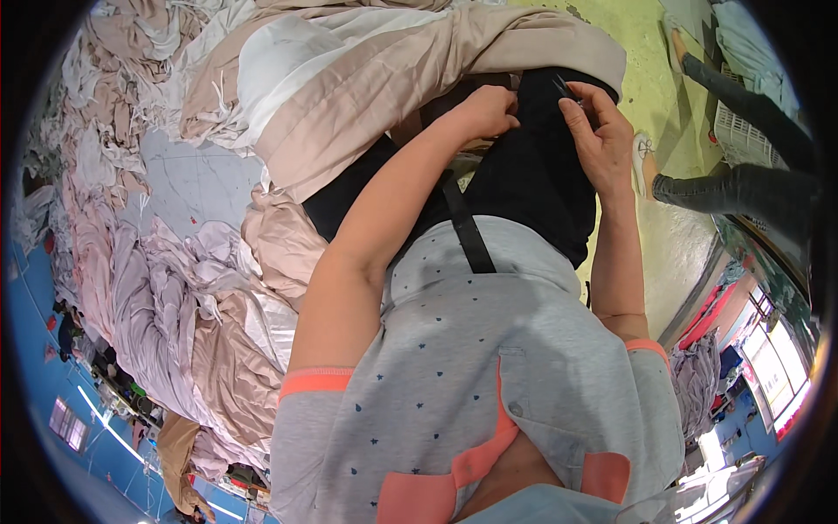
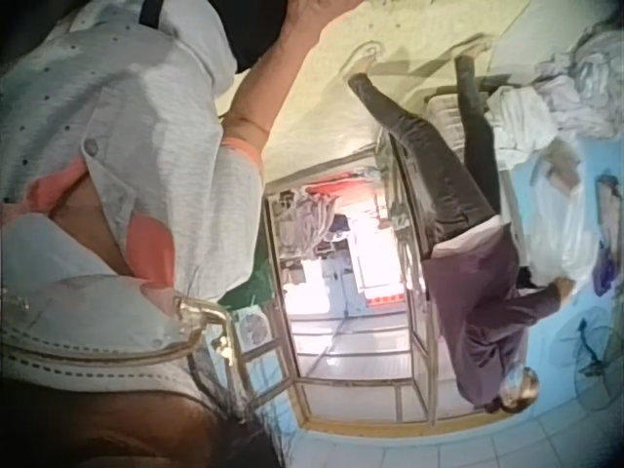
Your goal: Removing labels or loose threads from fabric pieces using a small tool and then folding them for storage.
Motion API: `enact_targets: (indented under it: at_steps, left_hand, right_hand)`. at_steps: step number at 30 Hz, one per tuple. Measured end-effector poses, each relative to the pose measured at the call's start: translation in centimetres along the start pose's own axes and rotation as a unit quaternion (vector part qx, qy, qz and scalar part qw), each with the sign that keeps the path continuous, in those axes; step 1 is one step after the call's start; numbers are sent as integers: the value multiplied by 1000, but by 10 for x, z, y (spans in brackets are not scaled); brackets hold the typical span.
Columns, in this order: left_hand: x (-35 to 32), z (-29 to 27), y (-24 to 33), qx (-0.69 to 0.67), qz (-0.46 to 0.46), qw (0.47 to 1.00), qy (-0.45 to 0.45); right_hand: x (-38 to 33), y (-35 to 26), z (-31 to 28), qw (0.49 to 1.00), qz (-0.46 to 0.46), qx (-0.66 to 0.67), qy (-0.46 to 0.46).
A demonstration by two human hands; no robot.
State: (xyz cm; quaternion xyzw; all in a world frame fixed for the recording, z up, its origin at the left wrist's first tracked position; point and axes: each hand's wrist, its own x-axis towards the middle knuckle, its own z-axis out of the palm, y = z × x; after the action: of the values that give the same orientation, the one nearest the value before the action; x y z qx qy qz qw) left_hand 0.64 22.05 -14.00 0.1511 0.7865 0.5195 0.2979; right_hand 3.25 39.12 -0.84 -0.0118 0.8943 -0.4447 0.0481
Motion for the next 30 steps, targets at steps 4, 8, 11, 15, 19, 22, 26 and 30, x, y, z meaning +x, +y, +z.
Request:
enact_targets:
  at_steps: [4, 8, 11, 15, 19, 22, 26, 30]
  left_hand:
    - [1, -14, -11, 228, -94, 967, 61]
    - [-8, -38, -59, 360, -204, 908, -62]
    - [-24, -13, -56, 348, -172, 919, 60]
    - [-32, -48, 9, 249, -128, 939, -201]
    - [-40, -19, -34, 278, -229, 843, -400]
    - [-34, -21, -52, 335, -128, 885, -297]
    - [-16, -34, -60, 464, -44, 876, -127]
    - [-5, -40, -77, 285, -90, 954, -29]
  right_hand:
    - [-1, 7, -5, 1000, -2, 16, 20]
    - [-1, 8, -7, 999, 9, 35, 16]
    - [-5, 6, -7, 1000, 8, 18, 6]
    - [-10, 6, 0, 999, -8, -7, -41]
    - [-12, -3, 22, 995, -22, 0, -98]
    - [-12, -3, 28, 994, -48, 3, -99]
    - [-11, 3, 23, 995, -38, 18, -91]
    - [-8, 6, 26, 995, -57, 24, -83]
